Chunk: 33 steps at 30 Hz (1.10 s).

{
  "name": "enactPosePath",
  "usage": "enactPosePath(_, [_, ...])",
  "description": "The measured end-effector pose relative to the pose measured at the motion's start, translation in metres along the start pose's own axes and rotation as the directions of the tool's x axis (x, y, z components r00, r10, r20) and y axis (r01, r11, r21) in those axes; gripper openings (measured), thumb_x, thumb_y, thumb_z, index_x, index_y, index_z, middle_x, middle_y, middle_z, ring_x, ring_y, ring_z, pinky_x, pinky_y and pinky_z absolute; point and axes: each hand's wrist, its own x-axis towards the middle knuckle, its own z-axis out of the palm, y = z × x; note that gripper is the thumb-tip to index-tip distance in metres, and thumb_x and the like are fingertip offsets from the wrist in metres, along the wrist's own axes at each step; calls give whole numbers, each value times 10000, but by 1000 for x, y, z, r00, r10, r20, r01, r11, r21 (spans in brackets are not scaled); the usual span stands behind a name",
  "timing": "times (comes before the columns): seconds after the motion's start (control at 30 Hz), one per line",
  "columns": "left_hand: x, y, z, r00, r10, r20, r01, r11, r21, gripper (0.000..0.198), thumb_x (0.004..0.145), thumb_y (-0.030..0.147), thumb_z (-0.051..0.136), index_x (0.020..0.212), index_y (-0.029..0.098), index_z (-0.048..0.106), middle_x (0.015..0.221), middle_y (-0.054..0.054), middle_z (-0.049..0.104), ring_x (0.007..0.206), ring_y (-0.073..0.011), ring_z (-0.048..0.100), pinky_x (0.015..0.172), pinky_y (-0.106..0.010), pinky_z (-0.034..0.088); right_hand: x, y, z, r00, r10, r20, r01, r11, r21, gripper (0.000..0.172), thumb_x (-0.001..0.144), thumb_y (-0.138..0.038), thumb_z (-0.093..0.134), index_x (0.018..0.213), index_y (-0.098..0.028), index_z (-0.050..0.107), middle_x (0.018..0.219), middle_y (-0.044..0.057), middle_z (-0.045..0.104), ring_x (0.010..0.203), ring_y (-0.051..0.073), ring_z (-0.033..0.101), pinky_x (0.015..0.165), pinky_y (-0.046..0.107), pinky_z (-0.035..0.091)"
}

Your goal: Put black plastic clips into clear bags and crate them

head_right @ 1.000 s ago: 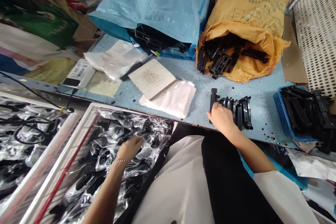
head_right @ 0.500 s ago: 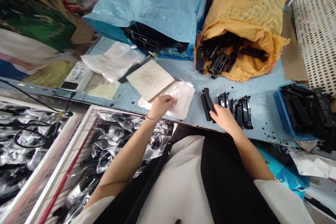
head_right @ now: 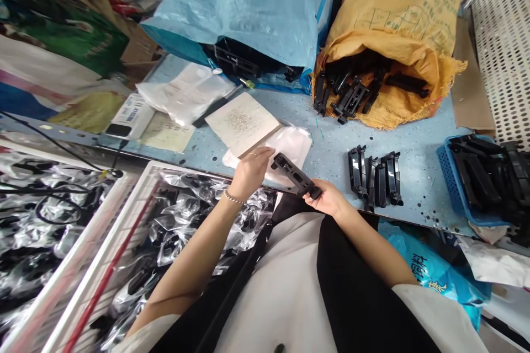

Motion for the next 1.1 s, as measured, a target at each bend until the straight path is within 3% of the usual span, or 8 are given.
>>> enactPosePath(0.17, [-21, 48, 1, 975, 223, 19, -220, 970, -100, 545, 996, 85, 334, 1525, 167, 436, 1477, -170, 549, 1392, -236, 522, 1170, -431, 464, 4, -2, 16, 978, -192, -87, 176, 971, -165, 140, 788, -312, 700, 845, -186, 673, 765, 16, 687, 608, 120, 564, 526, 221, 489])
enactPosePath(0.33, [-34, 71, -3, 964, 265, 0, -259, 945, -200, 606, 1008, 73, 349, 1584, 263, 345, 1488, -133, 547, 1380, -207, 538, 1158, -380, 479, -12, -8, 28, 913, -403, -72, 319, 810, -492, 279, 798, -353, 752, 1048, -233, 729, 825, -7, 707, 771, 165, 641, 691, 265, 532])
enactPosePath(0.53, [-27, 62, -4, 946, 313, -80, -321, 939, -125, 626, 1015, 72, 341, 1609, 258, 275, 1539, -155, 492, 1427, -242, 491, 1176, -427, 454, -16, -5, 24, 988, -150, -21, 147, 983, -108, 244, 706, -364, 789, 846, -182, 707, 661, -10, 644, 597, 127, 576, 527, 225, 476])
enactPosePath(0.67, [-31, 77, 0, 896, 444, -18, -441, 881, -174, 667, 990, 29, 366, 1612, 244, 259, 1500, -159, 531, 1390, -226, 533, 1139, -390, 500, -13, 0, 24, 975, -206, -85, 192, 971, -145, 250, 675, -370, 790, 804, -193, 668, 659, -16, 622, 610, 137, 558, 526, 233, 450])
enactPosePath(0.8, [-41, 86, 5, 881, 471, 55, -442, 858, -262, 697, 972, 2, 365, 1611, 257, 252, 1471, -146, 556, 1375, -209, 549, 1130, -381, 513, -16, 1, 24, 798, -565, -208, 454, 792, -408, 288, 807, -422, 716, 1010, -243, 617, 728, -43, 598, 645, 132, 542, 588, 241, 447])
enactPosePath(0.9, [-42, 84, 12, 887, 450, 104, -418, 879, -231, 685, 974, 41, 406, 1614, 215, 233, 1505, -175, 517, 1406, -240, 517, 1136, -411, 509, -23, 4, 27, 680, -714, -168, 519, 630, -578, 344, 879, -418, 660, 1153, -277, 506, 811, -37, 598, 711, 142, 567, 666, 259, 484])
enactPosePath(1.0, [-41, 91, 8, 900, 431, 66, -422, 899, -119, 650, 973, 136, 538, 1580, 193, 315, 1469, -173, 562, 1344, -255, 581, 1106, -402, 540, -36, 7, 38, 755, -656, -30, 501, 605, -618, 325, 924, -433, 625, 1180, -281, 495, 1002, 5, 639, 869, 155, 610, 800, 288, 517])
enactPosePath(1.1, [-54, 104, -30, 946, 325, -21, -325, 944, -49, 520, 959, 113, 562, 1456, 259, 518, 1306, -79, 699, 1175, -200, 696, 1067, -337, 570, -50, 4, 51, 872, -449, 197, 472, 662, -582, 390, 964, -522, 558, 1256, -264, 534, 1073, 29, 666, 926, 168, 641, 846, 319, 532])
